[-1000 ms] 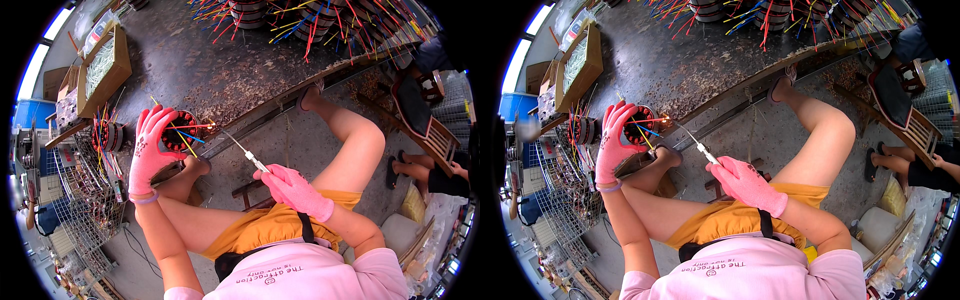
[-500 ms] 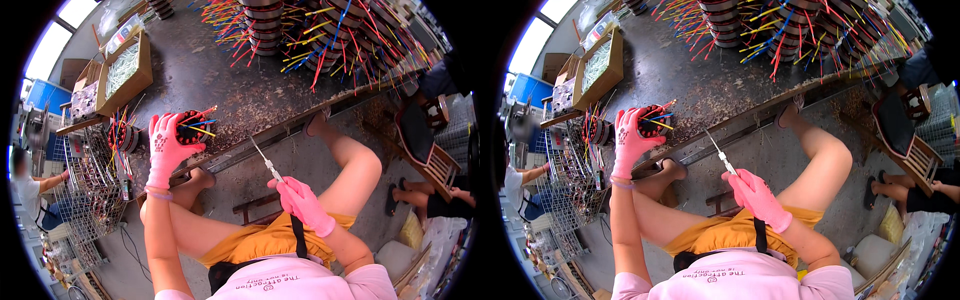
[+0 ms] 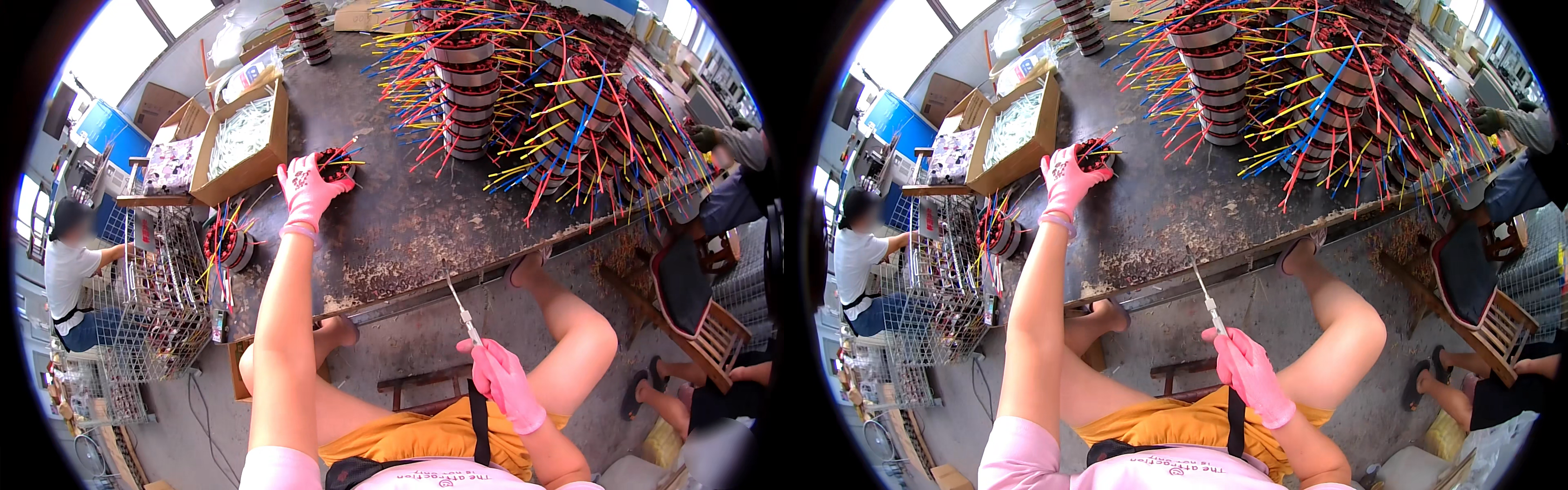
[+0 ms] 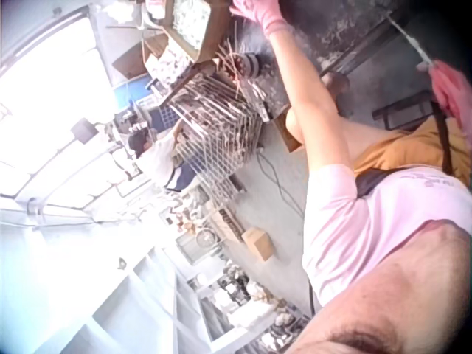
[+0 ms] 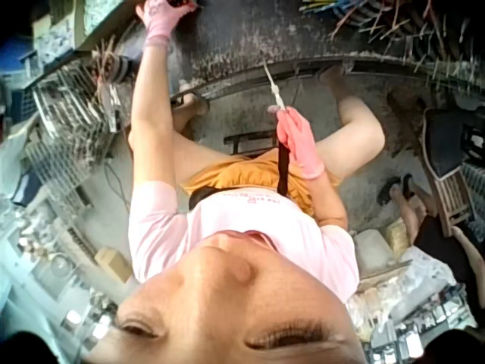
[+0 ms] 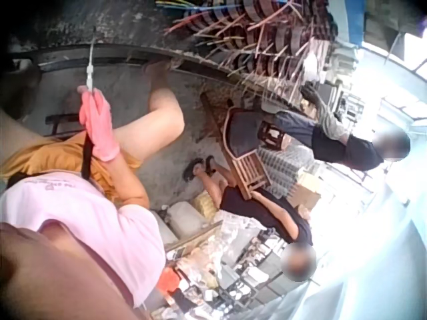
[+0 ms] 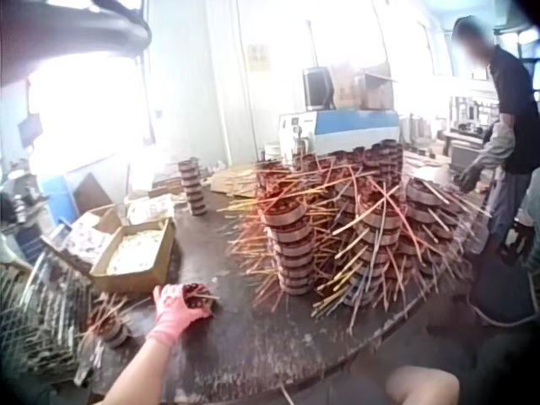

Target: The person uses a soldering iron to connect wires on electromagnetic coils, handling one coil at a time from a large stack on the table and placing completed ones back.

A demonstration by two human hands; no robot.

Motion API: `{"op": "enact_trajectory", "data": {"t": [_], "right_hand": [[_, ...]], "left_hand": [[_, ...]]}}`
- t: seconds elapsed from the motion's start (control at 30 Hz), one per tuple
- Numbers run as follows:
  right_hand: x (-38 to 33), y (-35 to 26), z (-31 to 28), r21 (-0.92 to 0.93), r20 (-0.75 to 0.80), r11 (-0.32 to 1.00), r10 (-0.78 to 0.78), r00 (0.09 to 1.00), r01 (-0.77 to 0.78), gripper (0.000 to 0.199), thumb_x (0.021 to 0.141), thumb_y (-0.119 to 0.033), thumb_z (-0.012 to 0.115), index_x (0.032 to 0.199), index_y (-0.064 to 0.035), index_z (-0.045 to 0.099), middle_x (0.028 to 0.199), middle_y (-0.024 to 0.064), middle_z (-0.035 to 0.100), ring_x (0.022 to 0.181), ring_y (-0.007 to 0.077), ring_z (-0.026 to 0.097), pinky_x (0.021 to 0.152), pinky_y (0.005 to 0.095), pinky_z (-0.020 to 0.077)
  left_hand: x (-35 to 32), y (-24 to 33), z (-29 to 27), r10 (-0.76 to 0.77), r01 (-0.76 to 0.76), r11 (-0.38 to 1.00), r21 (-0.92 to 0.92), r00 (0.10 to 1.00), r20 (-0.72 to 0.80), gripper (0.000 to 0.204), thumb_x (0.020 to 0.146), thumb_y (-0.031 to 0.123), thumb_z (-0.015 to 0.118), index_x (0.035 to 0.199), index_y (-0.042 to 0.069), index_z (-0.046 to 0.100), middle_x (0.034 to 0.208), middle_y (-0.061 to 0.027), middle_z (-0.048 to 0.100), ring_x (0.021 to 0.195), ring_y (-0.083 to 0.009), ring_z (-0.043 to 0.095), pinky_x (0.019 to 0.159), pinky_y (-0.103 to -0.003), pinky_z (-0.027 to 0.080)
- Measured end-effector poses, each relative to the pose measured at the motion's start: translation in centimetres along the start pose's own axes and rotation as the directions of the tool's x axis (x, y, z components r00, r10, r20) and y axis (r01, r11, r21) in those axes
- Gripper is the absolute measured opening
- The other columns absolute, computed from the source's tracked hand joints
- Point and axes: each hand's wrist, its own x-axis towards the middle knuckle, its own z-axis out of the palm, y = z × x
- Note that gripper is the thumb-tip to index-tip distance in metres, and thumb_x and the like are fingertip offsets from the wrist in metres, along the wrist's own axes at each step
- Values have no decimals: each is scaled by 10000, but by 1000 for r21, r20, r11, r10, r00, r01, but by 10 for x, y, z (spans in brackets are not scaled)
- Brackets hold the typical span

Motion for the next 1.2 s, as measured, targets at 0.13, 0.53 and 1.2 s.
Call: {"op": "enact_trajectory", "data": {"t": [0.13,0.53,1.2], "right_hand": [[0,-3,2,-36,-15,999,-2,1000,1,286,1036,-228,515,1197,-5,592,593,-72,408,507,28,332,468,208,239],[-4,0,7,-160,-14,981,-117,993,113,321,1041,-250,488,1203,15,572,537,-49,403,445,35,293,430,224,206],[-13,11,49,-238,76,971,45,996,-25,318,1017,-313,532,1135,-26,596,569,-71,401,478,9,304,450,199,208]], "left_hand": [[12,-2,5,-19,19,1000,5,999,-44,844,566,622,827,1232,138,640,1188,-92,627,1214,-262,527,1170,-505,171],[-60,-88,-125,-10,-15,987,-158,988,-157,882,681,458,849,1345,-19,519,1313,-185,570,1227,-320,547,1039,-379,443],[-155,-40,-109,378,-301,862,-407,917,124,957,566,306,894,1374,1,481,1284,-180,574,1192,-346,559,1022,-408,443]]}}
